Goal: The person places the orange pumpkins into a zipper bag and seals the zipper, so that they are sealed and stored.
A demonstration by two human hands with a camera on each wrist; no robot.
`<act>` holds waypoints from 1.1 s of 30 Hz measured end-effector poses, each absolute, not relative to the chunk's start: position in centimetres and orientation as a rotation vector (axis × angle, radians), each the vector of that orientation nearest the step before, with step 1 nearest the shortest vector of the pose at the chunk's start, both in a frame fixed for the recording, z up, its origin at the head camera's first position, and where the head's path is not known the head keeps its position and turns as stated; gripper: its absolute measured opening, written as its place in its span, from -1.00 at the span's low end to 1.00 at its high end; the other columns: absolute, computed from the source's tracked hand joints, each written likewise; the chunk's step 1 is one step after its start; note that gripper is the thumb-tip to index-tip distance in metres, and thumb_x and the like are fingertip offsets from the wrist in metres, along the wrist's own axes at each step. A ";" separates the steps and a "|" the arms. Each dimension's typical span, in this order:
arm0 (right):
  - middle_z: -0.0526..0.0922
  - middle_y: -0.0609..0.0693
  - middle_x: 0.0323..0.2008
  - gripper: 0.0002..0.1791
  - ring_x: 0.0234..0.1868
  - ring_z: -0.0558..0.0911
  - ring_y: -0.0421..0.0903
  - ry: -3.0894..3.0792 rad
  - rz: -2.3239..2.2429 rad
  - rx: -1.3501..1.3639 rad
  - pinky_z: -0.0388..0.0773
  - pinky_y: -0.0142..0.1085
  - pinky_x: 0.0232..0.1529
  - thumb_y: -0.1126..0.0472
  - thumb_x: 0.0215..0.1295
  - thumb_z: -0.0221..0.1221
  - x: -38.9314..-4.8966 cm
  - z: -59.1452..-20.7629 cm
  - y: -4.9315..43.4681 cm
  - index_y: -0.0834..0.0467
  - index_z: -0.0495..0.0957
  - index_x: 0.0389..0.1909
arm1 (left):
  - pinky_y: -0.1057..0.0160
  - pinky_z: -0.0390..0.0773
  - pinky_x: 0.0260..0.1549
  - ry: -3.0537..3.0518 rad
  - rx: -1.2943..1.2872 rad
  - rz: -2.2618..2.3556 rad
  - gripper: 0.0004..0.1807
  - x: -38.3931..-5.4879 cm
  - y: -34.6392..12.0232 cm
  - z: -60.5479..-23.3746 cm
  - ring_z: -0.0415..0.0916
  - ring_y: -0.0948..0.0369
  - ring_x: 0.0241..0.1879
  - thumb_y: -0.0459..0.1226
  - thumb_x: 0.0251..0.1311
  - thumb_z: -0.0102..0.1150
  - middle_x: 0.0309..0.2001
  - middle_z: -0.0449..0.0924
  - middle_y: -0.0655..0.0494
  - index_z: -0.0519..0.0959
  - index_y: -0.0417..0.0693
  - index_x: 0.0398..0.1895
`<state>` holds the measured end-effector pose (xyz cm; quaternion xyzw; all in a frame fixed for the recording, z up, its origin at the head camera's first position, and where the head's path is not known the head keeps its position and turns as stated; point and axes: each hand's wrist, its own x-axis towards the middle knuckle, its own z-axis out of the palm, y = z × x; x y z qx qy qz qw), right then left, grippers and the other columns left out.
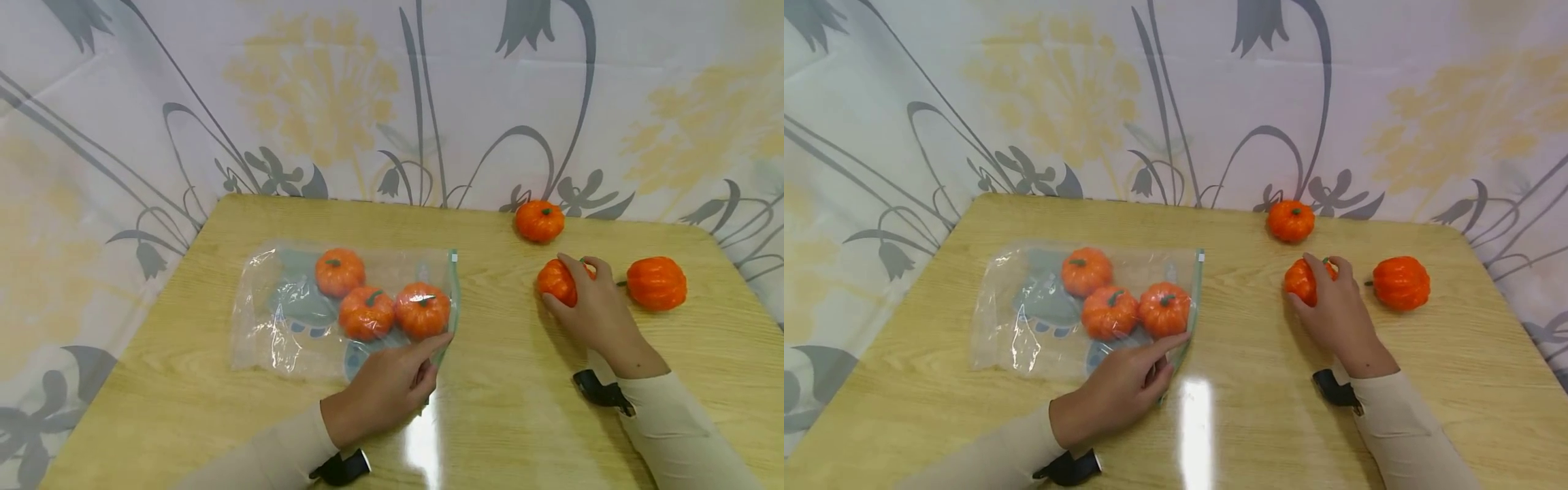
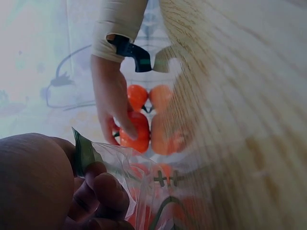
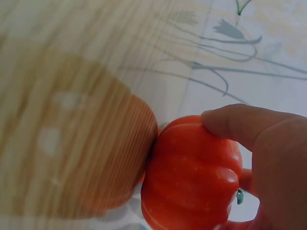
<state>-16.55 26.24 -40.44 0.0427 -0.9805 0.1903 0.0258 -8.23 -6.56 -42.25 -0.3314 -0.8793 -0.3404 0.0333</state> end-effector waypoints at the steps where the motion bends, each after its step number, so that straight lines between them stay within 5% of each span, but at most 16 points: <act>1: 0.07 0.60 0.33 -0.20 0.09 0.33 0.65 -3.038 0.598 0.131 0.36 0.46 0.02 0.01 0.34 0.23 -16.6 -40.4 26.2 0.21 0.15 0.49 | 0.55 0.08 -0.66 -2.704 -1.020 -1.039 -0.49 -8.3 -6.5 -42.2 0.05 0.50 -0.65 -0.32 0.32 0.07 -0.62 0.20 0.37 0.44 -0.01 0.36; 15: 0.09 0.56 0.36 -0.16 0.01 0.51 0.58 -3.116 0.572 0.194 0.45 0.40 -0.02 -0.10 0.38 0.18 -16.3 -40.0 25.2 0.19 0.10 0.52 | 0.55 0.07 -0.66 -2.713 -1.019 -1.045 -0.49 -8.3 -6.4 -42.0 0.03 0.51 -0.66 -0.32 0.32 0.07 -0.63 0.17 0.39 0.45 -0.02 0.36; 33: 0.18 0.46 0.38 -0.17 0.19 0.46 0.44 -3.104 0.624 0.333 0.43 0.36 0.08 -0.07 0.35 0.23 -15.1 -39.6 22.8 0.15 0.14 0.52 | 0.56 0.07 -0.67 -2.707 -1.005 -1.082 -0.47 -8.3 -6.4 -42.0 0.05 0.50 -0.66 -0.36 0.31 0.05 -0.63 0.21 0.36 0.44 -0.05 0.37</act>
